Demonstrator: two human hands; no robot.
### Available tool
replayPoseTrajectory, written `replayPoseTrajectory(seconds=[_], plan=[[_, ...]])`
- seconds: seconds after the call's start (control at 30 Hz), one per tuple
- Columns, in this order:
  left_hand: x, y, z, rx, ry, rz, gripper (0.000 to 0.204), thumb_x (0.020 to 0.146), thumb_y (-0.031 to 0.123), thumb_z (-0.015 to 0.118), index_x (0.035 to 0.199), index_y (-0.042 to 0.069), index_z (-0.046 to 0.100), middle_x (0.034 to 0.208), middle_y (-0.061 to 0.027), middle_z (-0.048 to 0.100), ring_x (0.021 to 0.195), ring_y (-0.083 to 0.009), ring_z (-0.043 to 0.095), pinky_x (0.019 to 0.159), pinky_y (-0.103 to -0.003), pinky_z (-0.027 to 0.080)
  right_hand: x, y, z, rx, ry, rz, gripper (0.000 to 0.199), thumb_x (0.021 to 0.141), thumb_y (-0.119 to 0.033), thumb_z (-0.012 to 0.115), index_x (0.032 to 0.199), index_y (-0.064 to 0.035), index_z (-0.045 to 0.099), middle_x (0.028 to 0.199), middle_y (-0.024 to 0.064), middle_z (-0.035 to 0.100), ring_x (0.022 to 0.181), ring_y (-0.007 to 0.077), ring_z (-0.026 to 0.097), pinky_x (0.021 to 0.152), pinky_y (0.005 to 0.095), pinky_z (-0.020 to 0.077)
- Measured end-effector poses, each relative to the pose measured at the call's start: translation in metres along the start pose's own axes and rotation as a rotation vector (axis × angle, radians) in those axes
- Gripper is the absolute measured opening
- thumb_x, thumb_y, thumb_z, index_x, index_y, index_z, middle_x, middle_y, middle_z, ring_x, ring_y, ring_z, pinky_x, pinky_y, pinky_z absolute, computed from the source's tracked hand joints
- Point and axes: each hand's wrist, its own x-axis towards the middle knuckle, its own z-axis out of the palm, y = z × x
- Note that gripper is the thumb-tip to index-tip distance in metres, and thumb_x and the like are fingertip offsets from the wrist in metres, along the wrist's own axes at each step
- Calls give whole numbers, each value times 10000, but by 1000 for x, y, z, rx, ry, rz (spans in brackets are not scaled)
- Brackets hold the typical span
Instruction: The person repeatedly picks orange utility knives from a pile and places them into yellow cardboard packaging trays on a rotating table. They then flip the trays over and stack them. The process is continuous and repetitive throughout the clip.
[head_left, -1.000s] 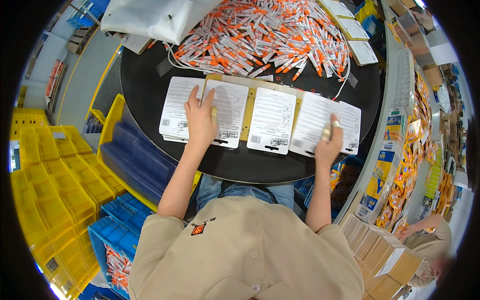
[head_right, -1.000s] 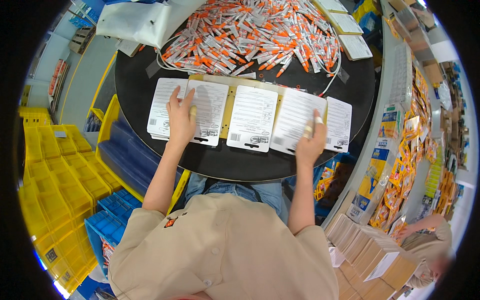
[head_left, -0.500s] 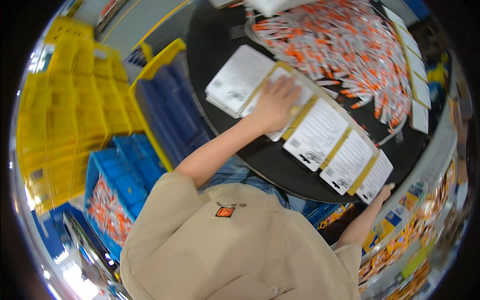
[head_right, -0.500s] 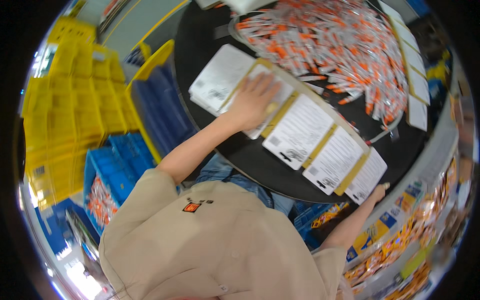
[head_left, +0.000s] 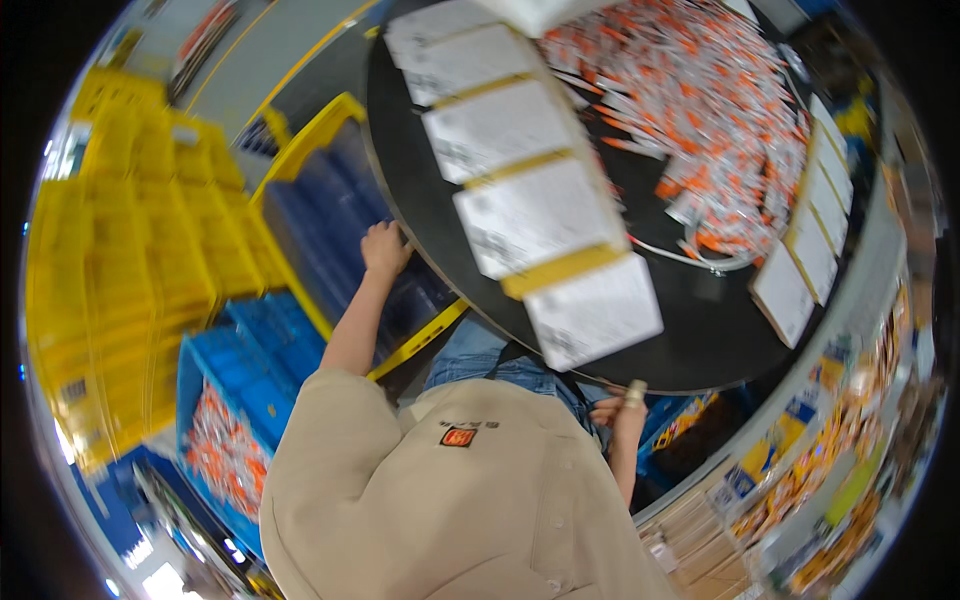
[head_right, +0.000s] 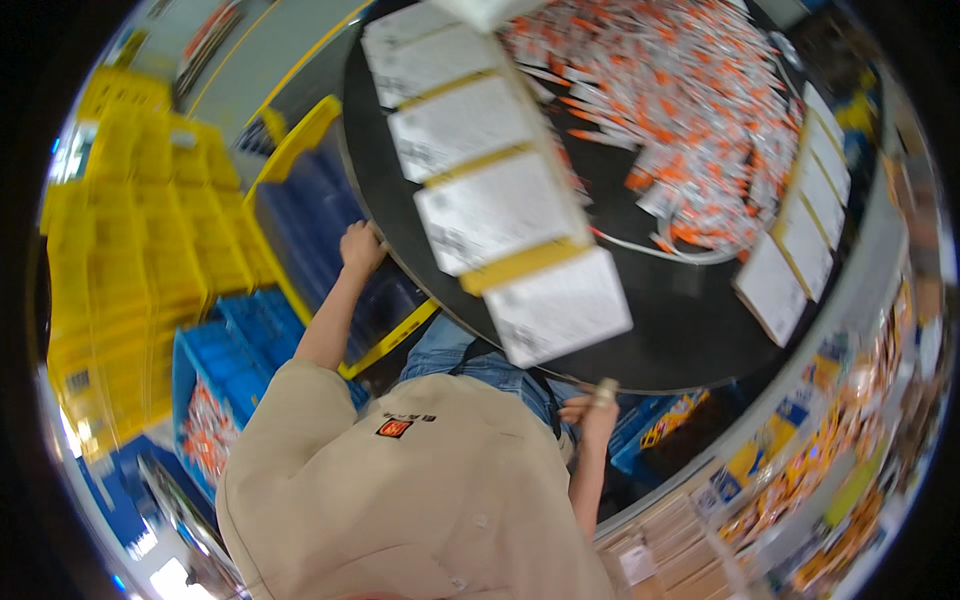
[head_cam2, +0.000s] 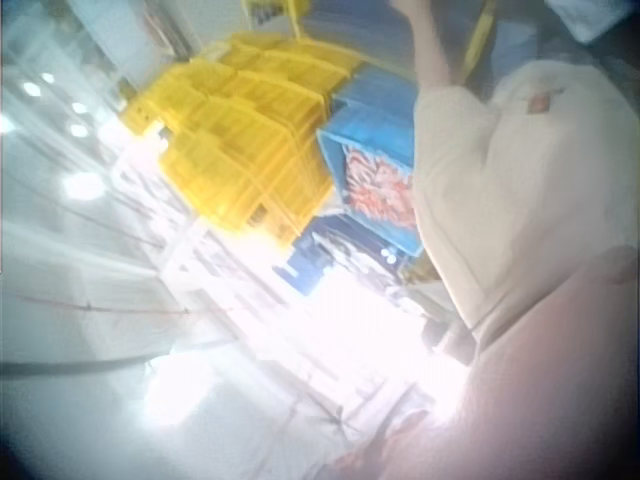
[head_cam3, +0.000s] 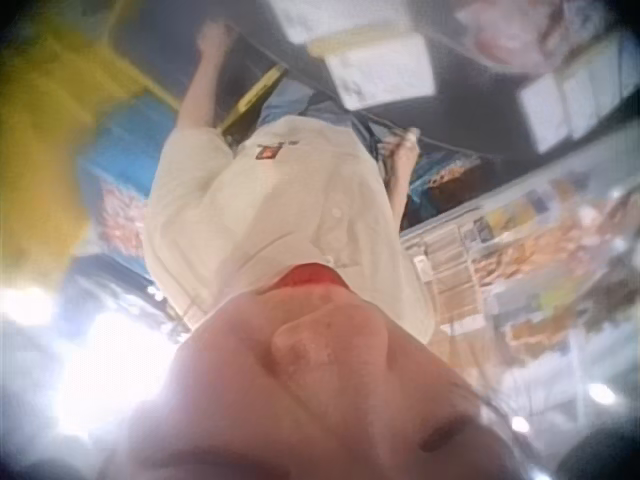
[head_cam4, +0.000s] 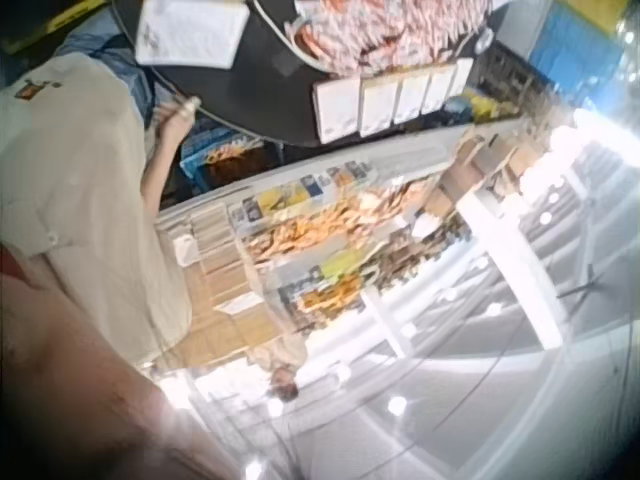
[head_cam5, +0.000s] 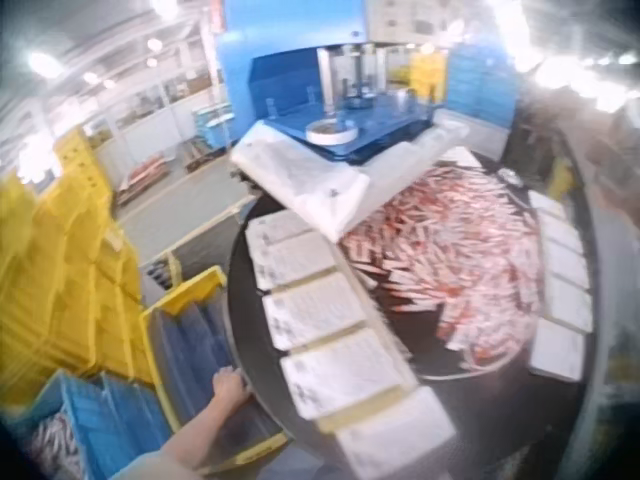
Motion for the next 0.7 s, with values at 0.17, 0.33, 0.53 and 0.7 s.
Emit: replayPoseTrajectory(seconds=[0.17,0.33,0.53,0.7], plan=[[36,-12,24,22,-72,89,240,808,269,622,918,74,707,964,-128,687,935,-331,650,736,-439,550,-14,-77,-14,-169,450,-884,271,1011,-188,435,927,4,608,636,48,610,577,137,598,579,260,479],[47,-27,40,4,-117,52,247,813,299,606,921,99,701,880,-143,708,819,-362,685,666,-442,549,93,-126,-106,-574,1225,-715,512,965,-318,551,1305,59,491,1273,249,540,1157,379,519,981,429,403],[47,-25,54,-182,-60,-87,389,860,399,562,1110,118,663,1005,-142,705,933,-332,681,756,-426,545,141,-108,-127,59,987,-380,669,972,-502,460,1270,96,497,1184,270,598,1004,382,610,861,401,499],[47,-33,63,-203,-90,-205,480,867,450,533,1207,122,619,1052,-163,690,987,-356,655,794,-441,518,92,-33,-23,-27,1059,-519,598,1025,-408,376,1174,161,482,1163,361,541,1049,459,525,935,439,403]])
